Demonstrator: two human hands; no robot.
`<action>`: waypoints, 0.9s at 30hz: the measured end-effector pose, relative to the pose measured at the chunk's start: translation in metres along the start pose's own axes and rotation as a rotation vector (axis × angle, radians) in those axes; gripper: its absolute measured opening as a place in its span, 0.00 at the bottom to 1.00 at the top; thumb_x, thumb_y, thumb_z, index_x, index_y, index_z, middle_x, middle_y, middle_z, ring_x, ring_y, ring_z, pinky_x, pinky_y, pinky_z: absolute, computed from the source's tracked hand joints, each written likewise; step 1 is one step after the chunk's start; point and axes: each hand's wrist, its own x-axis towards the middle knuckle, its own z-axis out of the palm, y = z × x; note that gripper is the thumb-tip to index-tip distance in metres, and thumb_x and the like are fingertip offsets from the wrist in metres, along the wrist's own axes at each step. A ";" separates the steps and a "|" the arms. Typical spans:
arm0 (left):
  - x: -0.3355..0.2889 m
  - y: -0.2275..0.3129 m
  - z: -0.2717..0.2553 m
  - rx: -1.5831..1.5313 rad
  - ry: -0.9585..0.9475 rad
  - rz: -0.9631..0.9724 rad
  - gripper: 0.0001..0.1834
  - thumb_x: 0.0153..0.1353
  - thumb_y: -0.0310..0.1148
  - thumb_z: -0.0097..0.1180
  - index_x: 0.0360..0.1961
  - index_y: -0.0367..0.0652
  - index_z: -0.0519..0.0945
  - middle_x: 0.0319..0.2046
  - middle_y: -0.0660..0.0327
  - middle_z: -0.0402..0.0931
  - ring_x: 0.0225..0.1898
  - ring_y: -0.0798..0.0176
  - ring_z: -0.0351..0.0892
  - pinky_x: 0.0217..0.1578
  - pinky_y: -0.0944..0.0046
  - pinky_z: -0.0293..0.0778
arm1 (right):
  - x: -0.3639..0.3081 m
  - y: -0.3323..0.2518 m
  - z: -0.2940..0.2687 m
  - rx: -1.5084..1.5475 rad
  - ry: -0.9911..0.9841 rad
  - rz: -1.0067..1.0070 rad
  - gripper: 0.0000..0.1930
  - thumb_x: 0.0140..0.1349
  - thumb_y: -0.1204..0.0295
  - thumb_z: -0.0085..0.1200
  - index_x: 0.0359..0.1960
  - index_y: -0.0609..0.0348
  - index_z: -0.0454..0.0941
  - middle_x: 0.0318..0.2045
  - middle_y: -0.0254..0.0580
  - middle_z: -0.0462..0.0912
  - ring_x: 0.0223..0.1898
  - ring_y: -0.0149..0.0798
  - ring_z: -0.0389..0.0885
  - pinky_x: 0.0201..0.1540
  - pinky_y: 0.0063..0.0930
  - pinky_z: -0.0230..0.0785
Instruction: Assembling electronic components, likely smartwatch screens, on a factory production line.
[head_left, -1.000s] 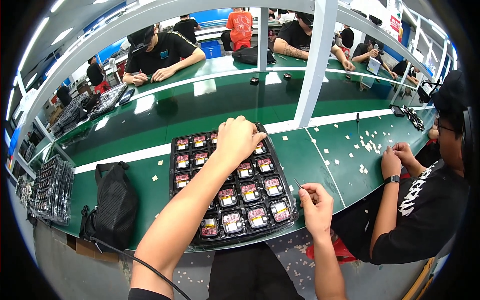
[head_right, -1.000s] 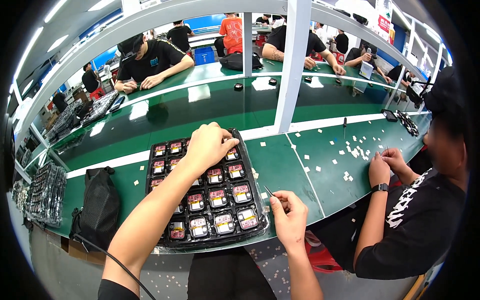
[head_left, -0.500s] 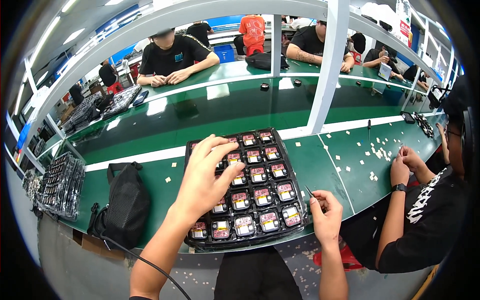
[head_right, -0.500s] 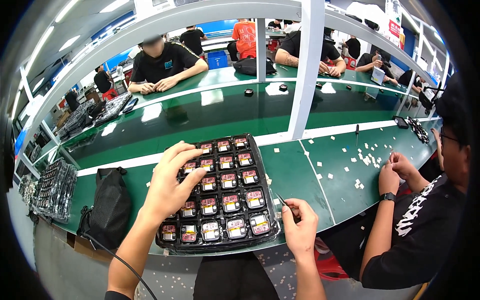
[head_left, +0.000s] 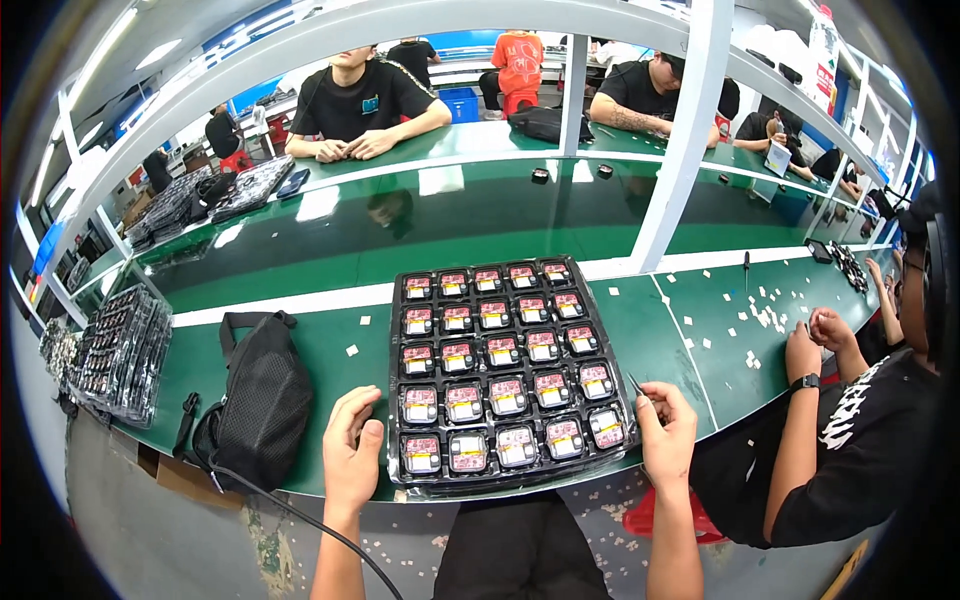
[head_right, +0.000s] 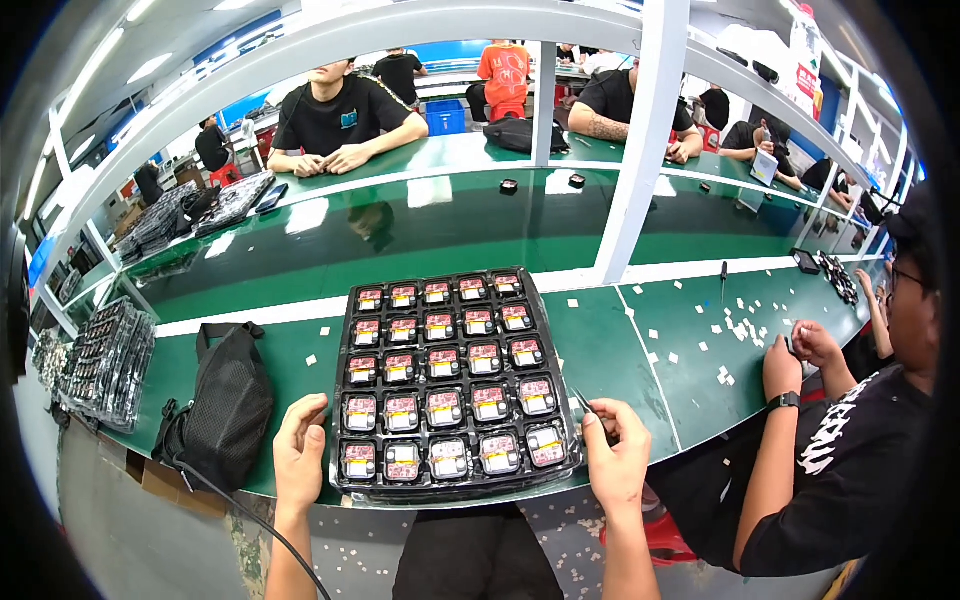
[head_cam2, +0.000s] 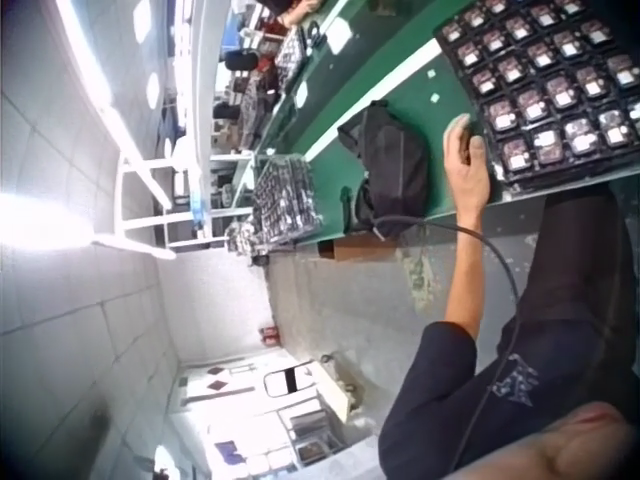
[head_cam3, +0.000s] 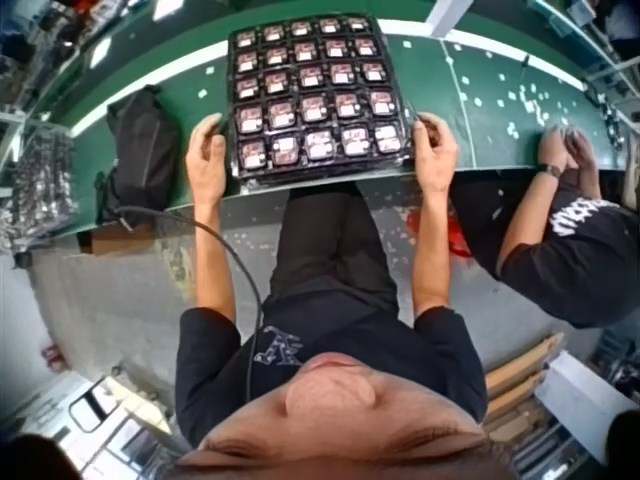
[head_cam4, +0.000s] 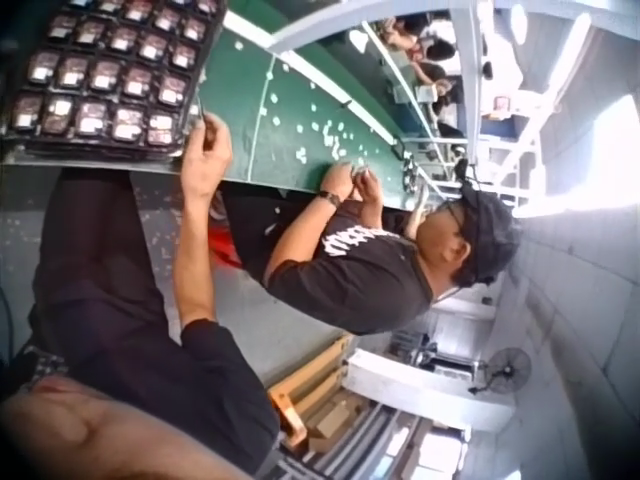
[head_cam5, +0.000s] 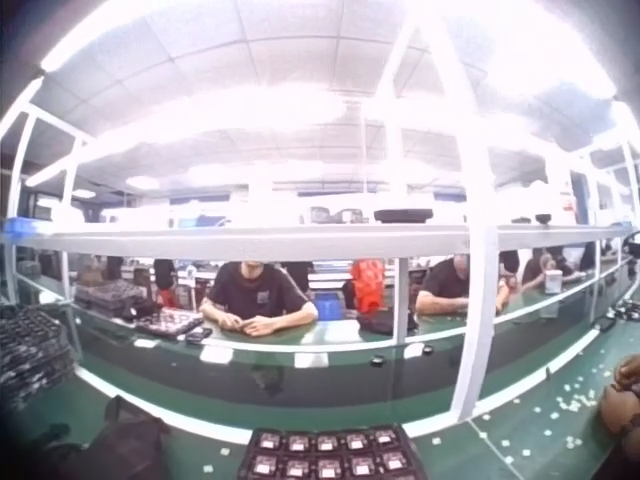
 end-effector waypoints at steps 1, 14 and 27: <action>0.001 0.000 0.001 -0.011 -0.005 -0.002 0.24 0.72 0.43 0.61 0.58 0.32 0.78 0.60 0.53 0.74 0.62 0.58 0.75 0.65 0.60 0.69 | 0.001 0.000 0.000 0.045 -0.009 0.026 0.07 0.67 0.82 0.58 0.45 0.69 0.81 0.30 0.32 0.82 0.29 0.21 0.75 0.33 0.18 0.68; -0.003 0.003 -0.001 0.066 0.027 0.024 0.17 0.70 0.39 0.60 0.47 0.34 0.84 0.49 0.49 0.83 0.54 0.51 0.83 0.58 0.57 0.74 | -0.012 0.007 0.001 -0.003 0.031 -0.081 0.07 0.64 0.84 0.58 0.43 0.70 0.81 0.28 0.31 0.79 0.27 0.20 0.72 0.31 0.17 0.65; -0.001 0.006 0.000 0.066 0.035 0.034 0.18 0.71 0.40 0.59 0.47 0.32 0.83 0.47 0.49 0.84 0.51 0.51 0.83 0.55 0.57 0.75 | -0.014 0.011 0.002 -0.062 0.055 -0.138 0.07 0.62 0.84 0.60 0.42 0.68 0.82 0.29 0.34 0.79 0.26 0.23 0.72 0.31 0.20 0.65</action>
